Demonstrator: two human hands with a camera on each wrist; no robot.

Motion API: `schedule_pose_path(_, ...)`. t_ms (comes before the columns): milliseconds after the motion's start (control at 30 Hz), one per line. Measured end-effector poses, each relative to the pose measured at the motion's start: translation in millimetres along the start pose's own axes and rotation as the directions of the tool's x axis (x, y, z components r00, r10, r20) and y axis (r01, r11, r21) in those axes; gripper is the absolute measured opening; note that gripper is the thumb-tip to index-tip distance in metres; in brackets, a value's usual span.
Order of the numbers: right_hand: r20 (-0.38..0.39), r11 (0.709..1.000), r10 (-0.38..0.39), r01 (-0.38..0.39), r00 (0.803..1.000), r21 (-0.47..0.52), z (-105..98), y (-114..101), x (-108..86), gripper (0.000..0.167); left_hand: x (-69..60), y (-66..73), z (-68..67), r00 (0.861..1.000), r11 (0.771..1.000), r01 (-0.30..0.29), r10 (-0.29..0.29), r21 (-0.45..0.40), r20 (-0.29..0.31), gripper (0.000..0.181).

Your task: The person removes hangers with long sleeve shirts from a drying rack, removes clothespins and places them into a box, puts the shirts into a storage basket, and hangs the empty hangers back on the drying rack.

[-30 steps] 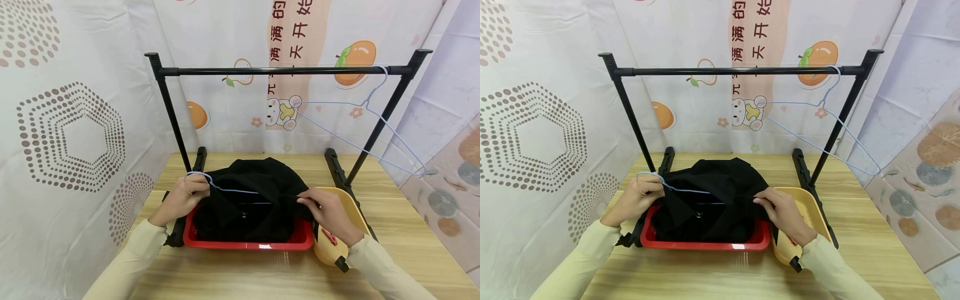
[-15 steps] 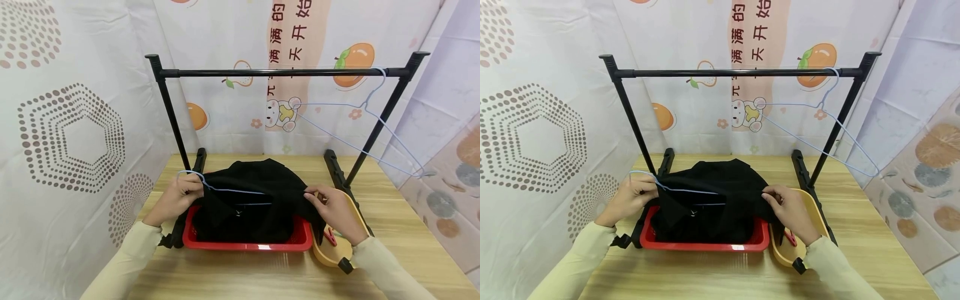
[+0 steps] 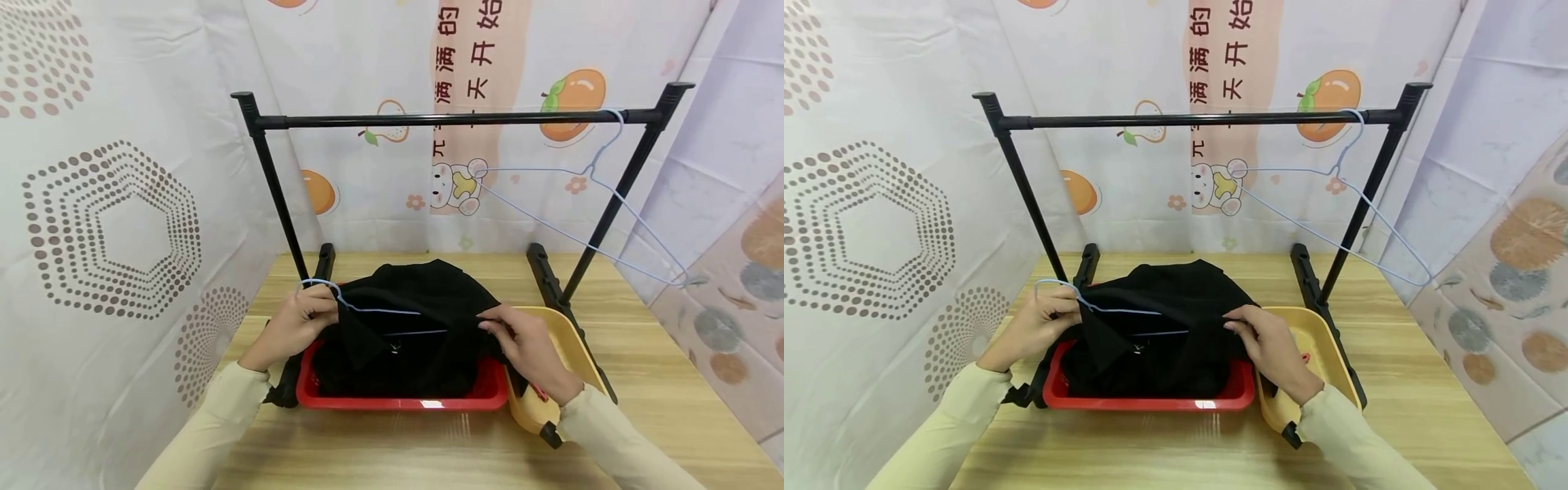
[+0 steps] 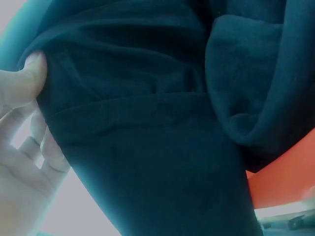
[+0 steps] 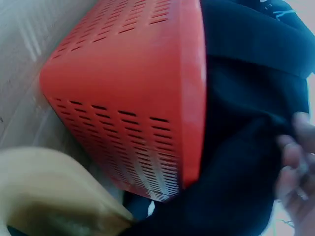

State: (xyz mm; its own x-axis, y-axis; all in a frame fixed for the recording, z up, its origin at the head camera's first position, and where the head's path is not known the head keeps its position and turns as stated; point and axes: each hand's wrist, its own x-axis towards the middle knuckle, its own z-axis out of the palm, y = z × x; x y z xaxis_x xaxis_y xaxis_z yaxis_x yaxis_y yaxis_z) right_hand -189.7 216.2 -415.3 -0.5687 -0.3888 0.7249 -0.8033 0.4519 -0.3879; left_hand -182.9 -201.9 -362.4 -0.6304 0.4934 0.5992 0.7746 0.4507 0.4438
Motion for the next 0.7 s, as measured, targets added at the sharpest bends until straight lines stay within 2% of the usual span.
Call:
schedule_pose_path(100, -0.021, 0.989, 0.101, -0.098, 0.995, 0.113, 2, 2, 0.8, 0.024, 0.8, 0.9, -0.4, 1.0, 1.0, -0.007, 0.007, 0.017, 0.003, 0.031)
schedule_pose_path(200, 0.007, 0.951, 0.25, -0.247, 0.968, 0.185, 3, 2, 1.6, 0.014, 1.8, 1.2, -0.5, 1.0, 1.0, -0.03, 0.03, 0.01, -0.003, 0.032)
schedule_pose_path(300, 0.068, 0.893, 0.359, -0.364, 0.931, 0.265, 5, -1, 2.7, 0.01, 2.5, 1.9, 0.2, 0.999, 0.999, -0.047, 0.047, 0.005, -0.006, 0.031)
schedule_pose_path(367, 0.129, 0.836, 0.41, -0.428, 0.903, 0.344, 6, -3, 3.8, 0.012, 1.7, 1.4, 0.6, 0.999, 0.999, -0.045, 0.045, -0.001, -0.012, 0.03)
schedule_pose_path(400, 0.162, 0.797, 0.433, -0.461, 0.887, 0.39, 7, -4, 4.7, 0.014, 1.2, 1.3, 0.6, 0.999, 0.999, -0.038, 0.038, -0.003, -0.018, 0.031)
schedule_pose_path(433, 0.196, 0.745, 0.459, -0.496, 0.866, 0.446, 8, -6, 5.6, 0.016, 0.5, 1.4, 0.4, 0.999, 1.0, -0.029, 0.029, -0.007, -0.022, 0.031)
schedule_pose_path(567, 0.301, 0.507, 0.556, -0.603, 0.775, 0.616, 9, -10, 10.3, 0.018, -1.3, 1.5, -0.2, 0.999, 1.0, -0.001, 0.0, -0.028, -0.048, 0.035)
schedule_pose_path(633, 0.347, 0.379, 0.59, -0.63, 0.729, 0.678, 9, -11, 12.2, 0.013, -0.8, 2.4, -0.1, 0.999, 1.0, 0.004, -0.005, -0.029, -0.052, 0.036)
schedule_pose_path(700, 0.397, 0.265, 0.609, -0.648, 0.686, 0.714, 9, -12, 13.5, 0.011, 0.0, 3.1, 0.5, 0.998, 1.0, 0.013, -0.014, -0.029, -0.054, 0.036)
